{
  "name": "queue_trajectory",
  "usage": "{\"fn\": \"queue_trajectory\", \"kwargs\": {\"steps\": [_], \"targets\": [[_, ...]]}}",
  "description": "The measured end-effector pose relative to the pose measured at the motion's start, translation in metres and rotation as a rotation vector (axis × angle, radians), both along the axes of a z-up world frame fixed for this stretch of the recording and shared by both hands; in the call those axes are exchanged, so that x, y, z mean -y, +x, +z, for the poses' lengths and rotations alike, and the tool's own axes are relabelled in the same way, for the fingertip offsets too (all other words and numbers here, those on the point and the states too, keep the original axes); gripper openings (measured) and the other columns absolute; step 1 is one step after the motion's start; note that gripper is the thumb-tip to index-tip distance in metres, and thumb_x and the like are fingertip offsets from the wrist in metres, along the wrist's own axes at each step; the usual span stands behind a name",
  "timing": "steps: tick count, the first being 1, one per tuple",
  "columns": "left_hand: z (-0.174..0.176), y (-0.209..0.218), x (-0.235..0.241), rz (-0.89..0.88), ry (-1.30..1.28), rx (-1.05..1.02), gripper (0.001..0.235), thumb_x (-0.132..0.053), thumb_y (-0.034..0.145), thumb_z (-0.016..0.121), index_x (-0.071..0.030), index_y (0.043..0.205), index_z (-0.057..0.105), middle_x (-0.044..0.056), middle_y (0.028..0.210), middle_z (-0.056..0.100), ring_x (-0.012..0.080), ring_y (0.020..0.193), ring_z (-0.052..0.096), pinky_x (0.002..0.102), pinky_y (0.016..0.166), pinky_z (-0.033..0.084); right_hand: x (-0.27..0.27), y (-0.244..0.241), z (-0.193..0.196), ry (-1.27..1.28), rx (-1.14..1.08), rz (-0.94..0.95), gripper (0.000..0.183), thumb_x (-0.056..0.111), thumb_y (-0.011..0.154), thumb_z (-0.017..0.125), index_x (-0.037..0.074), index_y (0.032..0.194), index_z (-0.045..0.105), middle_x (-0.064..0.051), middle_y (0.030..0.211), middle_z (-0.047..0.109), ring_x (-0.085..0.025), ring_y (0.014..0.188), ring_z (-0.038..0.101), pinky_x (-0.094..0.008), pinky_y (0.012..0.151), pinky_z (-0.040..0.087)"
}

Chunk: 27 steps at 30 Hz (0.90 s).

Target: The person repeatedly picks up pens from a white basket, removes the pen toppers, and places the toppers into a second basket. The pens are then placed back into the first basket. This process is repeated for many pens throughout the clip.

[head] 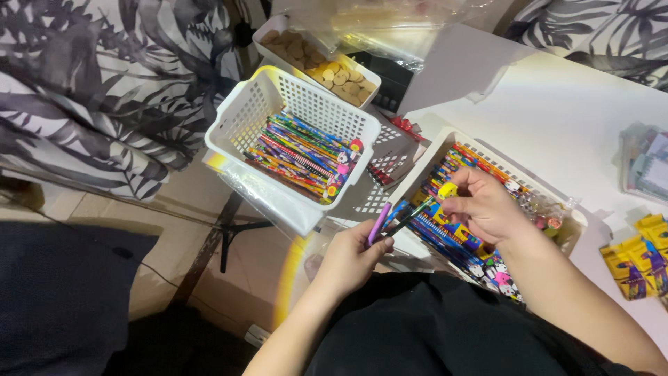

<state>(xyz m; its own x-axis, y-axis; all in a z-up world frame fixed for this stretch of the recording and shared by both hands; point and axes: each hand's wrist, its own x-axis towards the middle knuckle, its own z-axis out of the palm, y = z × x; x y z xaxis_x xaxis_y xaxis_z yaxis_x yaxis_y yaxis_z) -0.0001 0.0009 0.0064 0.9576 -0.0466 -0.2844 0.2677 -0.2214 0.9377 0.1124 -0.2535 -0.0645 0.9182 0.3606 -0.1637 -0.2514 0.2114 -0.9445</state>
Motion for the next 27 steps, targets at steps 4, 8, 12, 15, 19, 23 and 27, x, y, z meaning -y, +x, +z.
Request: {"fn": "queue_trajectory", "kwargs": {"steps": [4, 8, 12, 15, 19, 23, 27], "targets": [[0.006, -0.004, -0.002, -0.023, 0.095, 0.049, 0.013, -0.023, 0.079, 0.066, -0.012, 0.086, 0.065, 0.009, 0.067, 0.067, 0.0326, 0.066, 0.065, 0.033, 0.061, 0.049, -0.009, -0.002, -0.001, 0.01, 0.002, 0.048, 0.024, -0.006, 0.064, 0.074, -0.004, 0.081, 0.055, -0.016, 0.069, 0.062, -0.019, 0.052, 0.063, -0.024, 0.038, 0.054], [0.002, -0.009, -0.006, -0.027, 0.174, 0.058, 0.013, -0.025, 0.079, 0.065, -0.014, 0.085, 0.064, 0.009, 0.068, 0.066, 0.0346, 0.072, 0.064, 0.035, 0.065, 0.049, -0.012, 0.002, 0.0, -0.028, 0.009, 0.056, 0.024, -0.005, 0.065, 0.074, -0.002, 0.081, 0.056, -0.017, 0.072, 0.063, -0.019, 0.053, 0.063, -0.024, 0.039, 0.052], [-0.004, -0.01, -0.012, -0.025, 0.215, 0.083, 0.011, -0.026, 0.078, 0.065, -0.016, 0.083, 0.063, 0.01, 0.066, 0.064, 0.036, 0.074, 0.064, 0.037, 0.064, 0.049, -0.019, 0.0, 0.006, -0.038, 0.061, 0.049, 0.024, -0.005, 0.064, 0.074, -0.003, 0.079, 0.056, -0.02, 0.077, 0.065, -0.018, 0.055, 0.063, -0.022, 0.041, 0.052], [0.001, -0.012, -0.015, -0.031, 0.251, 0.101, 0.008, -0.023, 0.08, 0.063, -0.014, 0.082, 0.062, 0.012, 0.066, 0.064, 0.0374, 0.074, 0.063, 0.038, 0.065, 0.05, -0.014, 0.005, -0.002, -0.086, 0.125, 0.046, 0.023, -0.006, 0.063, 0.074, -0.004, 0.078, 0.057, -0.02, 0.079, 0.066, -0.019, 0.057, 0.064, -0.022, 0.041, 0.052], [0.016, -0.014, -0.023, -0.049, 0.309, 0.122, 0.009, -0.022, 0.082, 0.061, -0.013, 0.082, 0.062, 0.011, 0.064, 0.063, 0.0366, 0.072, 0.064, 0.038, 0.064, 0.05, -0.018, 0.007, 0.004, -0.122, 0.187, 0.047, 0.024, -0.005, 0.062, 0.075, -0.003, 0.077, 0.056, -0.018, 0.08, 0.067, -0.016, 0.057, 0.064, -0.02, 0.042, 0.053], [0.036, -0.021, -0.033, -0.054, 0.371, 0.141, 0.008, -0.026, 0.084, 0.059, -0.019, 0.085, 0.063, 0.007, 0.067, 0.065, 0.032, 0.075, 0.065, 0.038, 0.065, 0.051, -0.023, 0.005, 0.014, -0.232, 0.263, 0.046, 0.025, -0.007, 0.061, 0.076, -0.005, 0.076, 0.055, -0.018, 0.079, 0.068, -0.015, 0.057, 0.063, -0.02, 0.042, 0.052], [0.041, -0.018, -0.038, -0.19, 0.611, 0.078, 0.023, -0.036, 0.092, 0.048, -0.019, 0.078, 0.051, 0.007, 0.072, 0.061, 0.0354, 0.071, 0.058, 0.051, 0.053, 0.039, -0.045, -0.01, 0.047, -0.587, 0.358, 0.01, 0.027, 0.003, 0.056, 0.084, 0.006, 0.069, 0.06, -0.004, 0.073, 0.06, -0.008, 0.067, 0.054, -0.021, 0.06, 0.046]]}}
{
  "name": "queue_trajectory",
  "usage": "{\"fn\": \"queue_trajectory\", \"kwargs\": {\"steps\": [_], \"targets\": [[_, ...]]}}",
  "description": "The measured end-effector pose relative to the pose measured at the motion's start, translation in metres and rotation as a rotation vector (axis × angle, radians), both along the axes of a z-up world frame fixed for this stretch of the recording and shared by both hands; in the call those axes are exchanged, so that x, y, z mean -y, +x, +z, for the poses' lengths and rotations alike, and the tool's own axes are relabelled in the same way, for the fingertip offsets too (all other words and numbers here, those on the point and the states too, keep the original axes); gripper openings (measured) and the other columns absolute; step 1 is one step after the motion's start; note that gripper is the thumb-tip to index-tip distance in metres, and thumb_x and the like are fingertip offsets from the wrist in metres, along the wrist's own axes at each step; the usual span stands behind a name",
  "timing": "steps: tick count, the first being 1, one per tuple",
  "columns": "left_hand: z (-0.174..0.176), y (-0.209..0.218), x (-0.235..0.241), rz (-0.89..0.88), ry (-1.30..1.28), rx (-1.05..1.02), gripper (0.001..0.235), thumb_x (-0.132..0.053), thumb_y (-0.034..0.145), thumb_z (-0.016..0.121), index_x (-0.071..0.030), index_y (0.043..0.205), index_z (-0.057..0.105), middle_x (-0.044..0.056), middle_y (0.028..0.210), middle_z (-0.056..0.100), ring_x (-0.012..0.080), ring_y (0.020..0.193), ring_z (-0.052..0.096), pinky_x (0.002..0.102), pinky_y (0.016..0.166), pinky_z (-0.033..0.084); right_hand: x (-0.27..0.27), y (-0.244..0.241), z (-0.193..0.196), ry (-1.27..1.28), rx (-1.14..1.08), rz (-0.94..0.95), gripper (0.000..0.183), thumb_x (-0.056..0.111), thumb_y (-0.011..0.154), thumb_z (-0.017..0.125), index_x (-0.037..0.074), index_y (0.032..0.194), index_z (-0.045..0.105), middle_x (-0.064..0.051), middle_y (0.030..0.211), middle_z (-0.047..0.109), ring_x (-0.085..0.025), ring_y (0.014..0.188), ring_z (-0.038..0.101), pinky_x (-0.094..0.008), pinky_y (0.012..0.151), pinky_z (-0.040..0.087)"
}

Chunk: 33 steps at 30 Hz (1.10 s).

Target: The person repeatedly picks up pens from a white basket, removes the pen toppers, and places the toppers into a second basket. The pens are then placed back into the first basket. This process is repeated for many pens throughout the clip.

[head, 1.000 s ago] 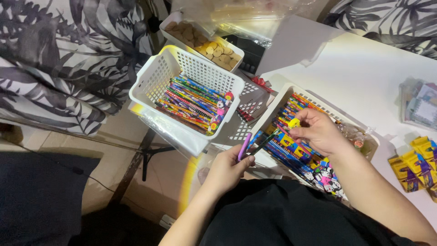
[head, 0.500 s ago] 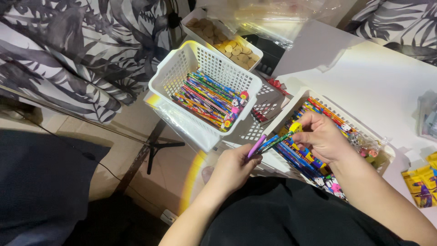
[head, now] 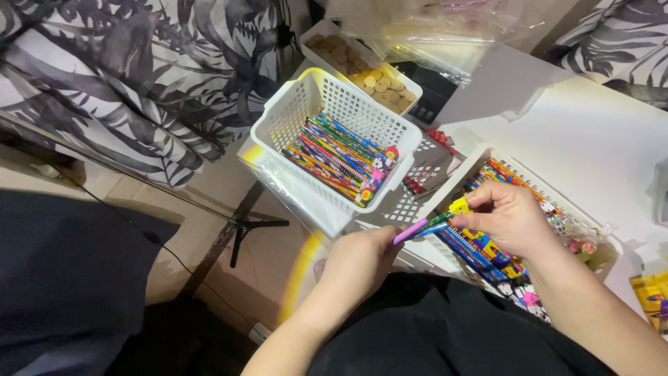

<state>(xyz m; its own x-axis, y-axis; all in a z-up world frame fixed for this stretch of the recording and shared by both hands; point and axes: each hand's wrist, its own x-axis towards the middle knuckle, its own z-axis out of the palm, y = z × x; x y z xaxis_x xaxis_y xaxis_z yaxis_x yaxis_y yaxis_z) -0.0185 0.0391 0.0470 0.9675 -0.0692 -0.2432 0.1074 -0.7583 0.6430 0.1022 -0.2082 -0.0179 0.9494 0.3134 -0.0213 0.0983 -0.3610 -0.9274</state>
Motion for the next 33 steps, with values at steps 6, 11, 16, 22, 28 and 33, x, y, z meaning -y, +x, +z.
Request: {"fn": "queue_trajectory", "kwargs": {"steps": [6, 11, 16, 22, 28, 33], "targets": [[-0.041, -0.004, -0.013, -0.028, -0.267, 0.488, 0.026, -0.018, 0.082, 0.059, -0.02, 0.108, 0.062, 0.003, 0.094, 0.069, 0.0247, 0.077, 0.066, 0.033, 0.061, 0.049, -0.023, -0.001, 0.009, 0.263, -0.075, 0.053, 0.025, -0.003, 0.057, 0.078, 0.005, 0.069, 0.057, -0.01, 0.07, 0.063, -0.014, 0.059, 0.062, -0.024, 0.054, 0.053], [-0.027, -0.006, -0.034, 0.003, -0.196, 0.466, 0.022, -0.021, 0.085, 0.056, -0.022, 0.105, 0.062, -0.002, 0.103, 0.068, 0.0234, 0.087, 0.066, 0.038, 0.061, 0.051, -0.043, -0.001, 0.005, 0.203, -0.002, 0.065, 0.029, 0.0, 0.058, 0.08, 0.007, 0.07, 0.054, -0.004, 0.067, 0.056, -0.009, 0.057, 0.055, -0.021, 0.051, 0.047], [-0.021, -0.001, -0.061, -0.018, -0.204, 0.477, 0.021, -0.018, 0.085, 0.057, -0.017, 0.105, 0.063, 0.002, 0.105, 0.068, 0.0278, 0.09, 0.065, 0.038, 0.066, 0.051, -0.076, 0.003, 0.033, 0.088, -0.096, 0.099, 0.022, -0.005, 0.059, 0.079, -0.001, 0.072, 0.062, -0.012, 0.062, 0.064, -0.018, 0.053, 0.065, -0.026, 0.049, 0.052], [-0.024, 0.015, -0.095, -0.075, 0.012, 0.423, 0.022, -0.022, 0.087, 0.054, -0.025, 0.108, 0.061, -0.006, 0.101, 0.068, 0.0202, 0.09, 0.065, 0.04, 0.055, 0.047, -0.1, 0.028, 0.064, -0.082, -0.401, 0.301, 0.031, -0.009, 0.07, 0.071, -0.002, 0.1, 0.07, -0.017, 0.07, 0.069, -0.021, 0.053, 0.053, -0.032, 0.046, 0.043], [-0.036, 0.015, -0.15, 0.332, -0.106, 0.636, 0.057, -0.002, 0.07, 0.049, -0.021, 0.124, 0.054, 0.005, 0.115, 0.065, 0.0251, 0.102, 0.063, 0.035, 0.085, 0.048, -0.115, 0.066, 0.06, -0.059, -0.208, 0.09, 0.032, -0.012, 0.075, 0.064, -0.004, 0.105, 0.057, -0.024, 0.08, 0.066, -0.027, 0.057, 0.061, -0.033, 0.049, 0.051], [-0.031, 0.005, -0.173, 0.715, -0.459, 0.292, 0.041, -0.015, 0.078, 0.045, -0.023, 0.113, 0.064, -0.003, 0.079, 0.069, 0.0086, 0.081, 0.067, 0.026, 0.079, 0.046, -0.143, 0.084, 0.038, -0.766, 0.169, 0.008, 0.032, 0.03, 0.081, 0.066, 0.015, 0.108, 0.06, -0.008, 0.089, 0.067, -0.022, 0.083, 0.064, -0.035, 0.076, 0.045]]}}
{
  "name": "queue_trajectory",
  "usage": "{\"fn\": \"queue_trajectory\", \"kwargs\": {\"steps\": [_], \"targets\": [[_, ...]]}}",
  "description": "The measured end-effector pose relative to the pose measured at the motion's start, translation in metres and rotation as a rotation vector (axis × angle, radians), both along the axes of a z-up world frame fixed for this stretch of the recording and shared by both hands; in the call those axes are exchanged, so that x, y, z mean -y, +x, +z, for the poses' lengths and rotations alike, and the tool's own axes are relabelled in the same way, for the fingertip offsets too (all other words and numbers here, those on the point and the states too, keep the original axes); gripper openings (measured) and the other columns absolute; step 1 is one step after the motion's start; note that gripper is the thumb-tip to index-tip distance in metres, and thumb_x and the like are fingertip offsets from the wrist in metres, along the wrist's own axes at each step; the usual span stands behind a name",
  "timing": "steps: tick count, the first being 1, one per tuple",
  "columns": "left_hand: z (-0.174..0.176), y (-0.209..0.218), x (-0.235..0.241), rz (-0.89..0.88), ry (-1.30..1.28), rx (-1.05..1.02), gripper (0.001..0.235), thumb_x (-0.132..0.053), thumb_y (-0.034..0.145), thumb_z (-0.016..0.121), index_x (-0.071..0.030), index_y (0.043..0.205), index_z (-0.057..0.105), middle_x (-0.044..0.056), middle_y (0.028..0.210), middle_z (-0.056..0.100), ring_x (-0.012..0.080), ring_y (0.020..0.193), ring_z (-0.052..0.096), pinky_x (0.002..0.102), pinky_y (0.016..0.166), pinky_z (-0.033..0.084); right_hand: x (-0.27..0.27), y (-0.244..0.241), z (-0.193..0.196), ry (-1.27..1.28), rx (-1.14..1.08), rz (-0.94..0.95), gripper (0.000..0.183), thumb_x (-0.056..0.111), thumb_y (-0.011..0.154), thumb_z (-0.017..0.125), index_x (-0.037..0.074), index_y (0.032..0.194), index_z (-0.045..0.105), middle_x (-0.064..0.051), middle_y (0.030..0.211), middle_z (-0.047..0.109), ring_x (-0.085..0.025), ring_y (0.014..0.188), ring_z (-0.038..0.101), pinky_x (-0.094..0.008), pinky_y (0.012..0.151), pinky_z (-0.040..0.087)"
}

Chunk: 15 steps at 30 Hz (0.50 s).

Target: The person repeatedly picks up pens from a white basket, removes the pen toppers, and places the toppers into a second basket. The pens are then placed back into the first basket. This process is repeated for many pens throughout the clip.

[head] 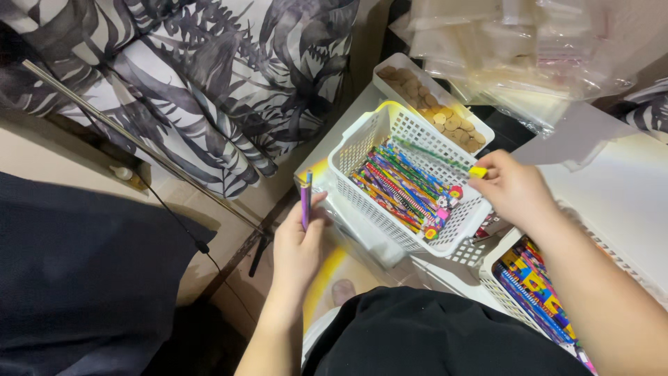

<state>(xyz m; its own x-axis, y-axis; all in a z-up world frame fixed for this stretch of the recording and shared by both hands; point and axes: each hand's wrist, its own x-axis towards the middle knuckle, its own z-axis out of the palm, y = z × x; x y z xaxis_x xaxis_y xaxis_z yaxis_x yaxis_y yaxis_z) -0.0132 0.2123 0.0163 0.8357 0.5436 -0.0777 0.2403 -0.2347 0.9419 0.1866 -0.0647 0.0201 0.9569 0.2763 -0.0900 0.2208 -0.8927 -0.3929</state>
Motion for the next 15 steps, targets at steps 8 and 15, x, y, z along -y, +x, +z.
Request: {"fn": "queue_trajectory", "kwargs": {"steps": [8, 15], "targets": [[-0.02, 0.0, 0.005, -0.041, -0.265, 0.075, 0.029, -0.023, 0.088, 0.052, -0.018, 0.115, 0.064, 0.003, 0.065, 0.066, 0.0113, 0.06, 0.055, 0.026, 0.06, 0.048, -0.022, 0.012, -0.013, -0.638, 0.08, 0.301, 0.038, 0.036, 0.079, 0.062, 0.023, 0.115, 0.059, -0.004, 0.088, 0.071, -0.02, 0.087, 0.07, -0.034, 0.079, 0.054], [-0.027, 0.004, 0.017, -0.031, -0.641, 0.187, 0.023, -0.013, 0.083, 0.038, -0.005, 0.105, 0.041, 0.015, 0.068, 0.058, 0.0109, 0.039, 0.043, 0.019, 0.033, 0.03, -0.041, 0.012, 0.0, -0.755, -0.007, 0.34, 0.018, 0.022, 0.077, 0.065, 0.01, 0.088, 0.073, -0.011, 0.071, 0.069, -0.023, 0.071, 0.07, -0.032, 0.064, 0.056]]}}
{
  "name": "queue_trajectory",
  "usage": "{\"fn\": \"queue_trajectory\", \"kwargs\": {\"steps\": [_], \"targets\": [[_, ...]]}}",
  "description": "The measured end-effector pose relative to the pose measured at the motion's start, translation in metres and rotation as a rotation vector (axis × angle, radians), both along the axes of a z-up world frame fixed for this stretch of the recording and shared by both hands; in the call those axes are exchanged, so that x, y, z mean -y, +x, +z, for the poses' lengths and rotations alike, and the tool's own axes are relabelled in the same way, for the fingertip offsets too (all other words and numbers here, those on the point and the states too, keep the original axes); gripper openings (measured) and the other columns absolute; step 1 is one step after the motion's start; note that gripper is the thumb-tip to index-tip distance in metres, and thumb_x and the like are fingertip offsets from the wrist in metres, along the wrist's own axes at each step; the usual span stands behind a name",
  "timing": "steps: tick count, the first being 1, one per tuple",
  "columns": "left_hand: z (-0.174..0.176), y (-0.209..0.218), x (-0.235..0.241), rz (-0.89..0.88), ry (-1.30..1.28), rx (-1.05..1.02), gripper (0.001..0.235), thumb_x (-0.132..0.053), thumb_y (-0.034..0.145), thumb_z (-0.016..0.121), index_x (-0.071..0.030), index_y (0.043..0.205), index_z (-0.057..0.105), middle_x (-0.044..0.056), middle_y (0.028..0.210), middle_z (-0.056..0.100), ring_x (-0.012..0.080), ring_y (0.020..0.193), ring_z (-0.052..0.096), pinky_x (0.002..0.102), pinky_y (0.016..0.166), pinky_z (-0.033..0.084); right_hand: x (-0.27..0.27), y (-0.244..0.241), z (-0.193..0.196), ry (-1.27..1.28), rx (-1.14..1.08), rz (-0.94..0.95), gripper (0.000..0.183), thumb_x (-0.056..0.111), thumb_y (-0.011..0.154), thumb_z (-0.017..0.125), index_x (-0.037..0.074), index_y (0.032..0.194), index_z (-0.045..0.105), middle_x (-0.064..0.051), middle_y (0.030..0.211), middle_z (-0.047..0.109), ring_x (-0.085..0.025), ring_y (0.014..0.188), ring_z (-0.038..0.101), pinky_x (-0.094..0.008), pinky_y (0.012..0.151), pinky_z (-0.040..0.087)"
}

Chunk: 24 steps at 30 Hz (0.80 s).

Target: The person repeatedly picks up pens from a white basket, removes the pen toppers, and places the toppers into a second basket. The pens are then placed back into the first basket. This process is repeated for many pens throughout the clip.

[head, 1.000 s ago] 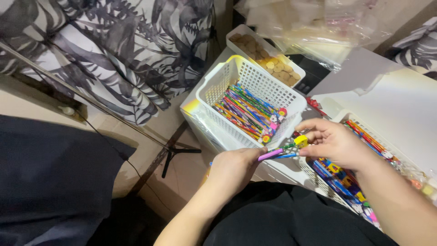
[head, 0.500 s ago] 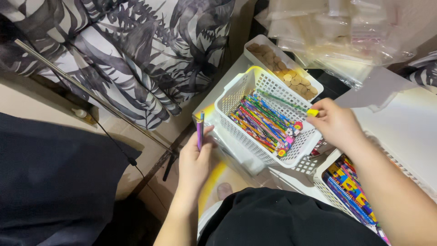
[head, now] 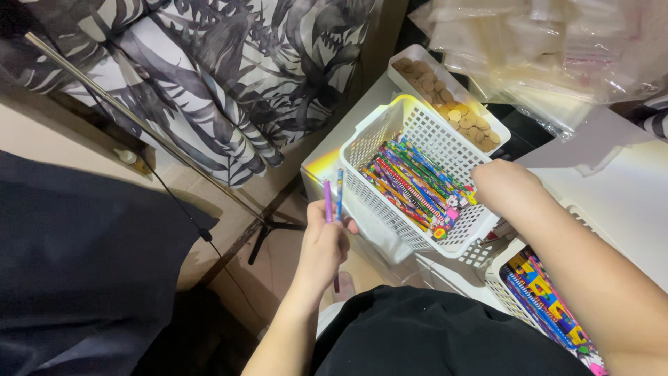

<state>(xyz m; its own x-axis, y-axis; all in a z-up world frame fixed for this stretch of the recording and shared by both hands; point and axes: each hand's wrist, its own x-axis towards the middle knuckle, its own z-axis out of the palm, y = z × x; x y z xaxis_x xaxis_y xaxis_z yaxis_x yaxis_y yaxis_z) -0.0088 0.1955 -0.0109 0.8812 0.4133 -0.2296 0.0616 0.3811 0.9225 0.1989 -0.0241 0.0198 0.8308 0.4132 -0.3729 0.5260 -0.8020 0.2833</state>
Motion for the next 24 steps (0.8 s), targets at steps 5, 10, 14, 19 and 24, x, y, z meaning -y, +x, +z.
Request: {"fn": "queue_trajectory", "kwargs": {"steps": [5, 10, 14, 19, 24], "targets": [[0.01, 0.004, 0.015, -0.18, 0.165, -0.086, 0.013, -0.015, 0.086, 0.046, -0.009, 0.097, 0.05, 0.005, 0.072, 0.063, 0.011, 0.044, 0.049, 0.022, 0.041, 0.039, -0.005, -0.002, 0.024, 0.39, -0.159, -0.21, 0.017, 0.027, 0.076, 0.072, 0.013, 0.084, 0.069, -0.008, 0.066, 0.065, -0.02, 0.066, 0.06, -0.032, 0.063, 0.046], [0.035, 0.008, 0.038, -0.331, 0.314, -0.24, 0.008, -0.024, 0.084, 0.055, -0.018, 0.09, 0.057, -0.009, 0.082, 0.07, 0.0058, 0.052, 0.055, 0.023, 0.061, 0.045, 0.017, -0.018, 0.009, 1.359, -0.661, -0.573, 0.014, -0.004, 0.081, 0.063, -0.006, 0.095, 0.063, -0.02, 0.075, 0.064, -0.027, 0.067, 0.065, -0.033, 0.069, 0.056], [0.025, 0.011, 0.053, -0.361, 0.501, -0.125, 0.009, -0.027, 0.083, 0.06, -0.019, 0.081, 0.056, -0.008, 0.071, 0.06, 0.0088, 0.058, 0.051, 0.025, 0.06, 0.041, 0.023, -0.043, 0.01, 1.72, -0.84, -0.666, 0.012, -0.008, 0.081, 0.057, -0.004, 0.092, 0.056, -0.02, 0.088, 0.064, -0.03, 0.074, 0.066, -0.03, 0.068, 0.056], [0.025, 0.011, 0.062, -0.376, 0.641, -0.083, 0.012, -0.028, 0.084, 0.06, -0.018, 0.081, 0.056, -0.003, 0.064, 0.051, 0.0127, 0.06, 0.044, 0.028, 0.058, 0.035, 0.035, -0.054, 0.011, 1.774, -0.866, -0.657, 0.013, -0.004, 0.08, 0.059, -0.002, 0.093, 0.059, -0.017, 0.088, 0.064, -0.03, 0.072, 0.066, -0.031, 0.063, 0.055], [0.028, 0.008, 0.066, -0.372, 0.684, -0.085, 0.012, -0.027, 0.085, 0.06, -0.016, 0.083, 0.055, -0.001, 0.062, 0.05, 0.0148, 0.059, 0.045, 0.029, 0.057, 0.036, 0.042, -0.057, 0.013, 1.75, -0.758, -0.676, 0.015, -0.007, 0.078, 0.062, -0.006, 0.092, 0.06, -0.019, 0.076, 0.063, -0.028, 0.064, 0.065, -0.029, 0.063, 0.056]]}}
